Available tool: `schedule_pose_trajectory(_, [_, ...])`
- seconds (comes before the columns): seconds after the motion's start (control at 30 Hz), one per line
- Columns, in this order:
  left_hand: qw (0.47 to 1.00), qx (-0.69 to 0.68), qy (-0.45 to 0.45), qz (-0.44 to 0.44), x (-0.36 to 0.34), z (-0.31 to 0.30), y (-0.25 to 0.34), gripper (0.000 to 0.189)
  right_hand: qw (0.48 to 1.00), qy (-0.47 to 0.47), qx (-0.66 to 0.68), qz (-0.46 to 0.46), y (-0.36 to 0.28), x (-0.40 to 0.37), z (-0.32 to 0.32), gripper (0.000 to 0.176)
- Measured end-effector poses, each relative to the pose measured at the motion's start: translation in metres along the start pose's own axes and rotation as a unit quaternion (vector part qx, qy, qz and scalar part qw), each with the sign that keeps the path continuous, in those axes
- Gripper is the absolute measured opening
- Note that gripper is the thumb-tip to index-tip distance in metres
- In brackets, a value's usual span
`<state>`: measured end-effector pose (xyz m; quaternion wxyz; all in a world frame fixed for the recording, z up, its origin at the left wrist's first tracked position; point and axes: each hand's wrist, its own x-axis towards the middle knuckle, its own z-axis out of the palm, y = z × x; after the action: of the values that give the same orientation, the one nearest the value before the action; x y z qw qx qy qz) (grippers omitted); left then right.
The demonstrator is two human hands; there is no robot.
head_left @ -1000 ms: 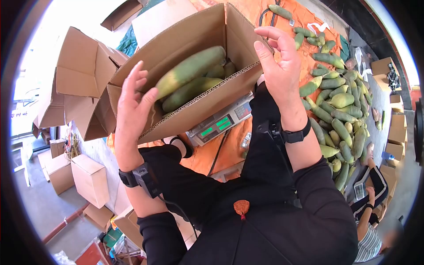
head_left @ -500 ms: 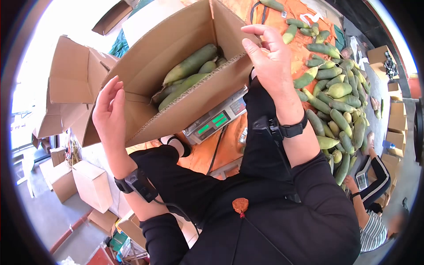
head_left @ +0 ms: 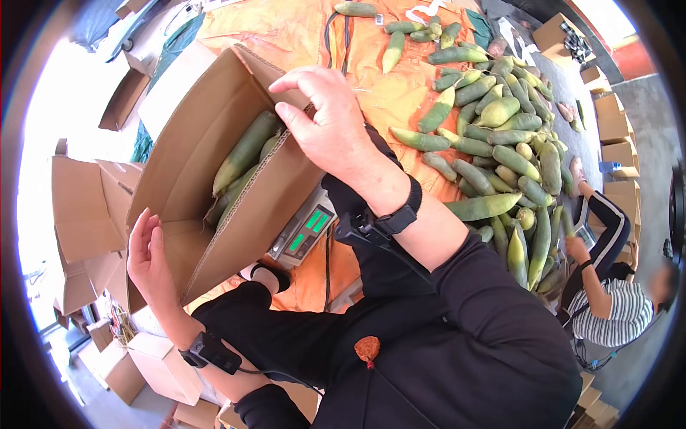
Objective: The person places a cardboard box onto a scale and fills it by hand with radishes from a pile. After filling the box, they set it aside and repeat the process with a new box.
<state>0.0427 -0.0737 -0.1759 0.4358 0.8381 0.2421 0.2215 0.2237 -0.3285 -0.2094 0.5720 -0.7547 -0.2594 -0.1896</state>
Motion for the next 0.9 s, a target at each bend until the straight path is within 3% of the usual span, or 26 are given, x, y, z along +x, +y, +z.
schedule_pose_trajectory(0.3, [1.0, 0.004, -0.026, -0.015, 0.001, 0.005, 0.0, 0.03, 1.0, -0.015, 0.007, 0.027, -0.001, -0.002, -0.004, 0.02])
schedule_pose_trajectory(0.77, [0.999, 0.029, -0.042, -0.015, 0.001, 0.008, 0.0, 0.029, 1.0, -0.003, 0.029, -0.008, 0.01, 0.005, -0.019, 0.017])
schedule_pose_trajectory(0.9, [0.998, 0.025, -0.052, 0.003, 0.002, 0.009, 0.002, 0.03, 1.0, -0.009, 0.012, 0.026, 0.016, 0.005, -0.03, 0.016])
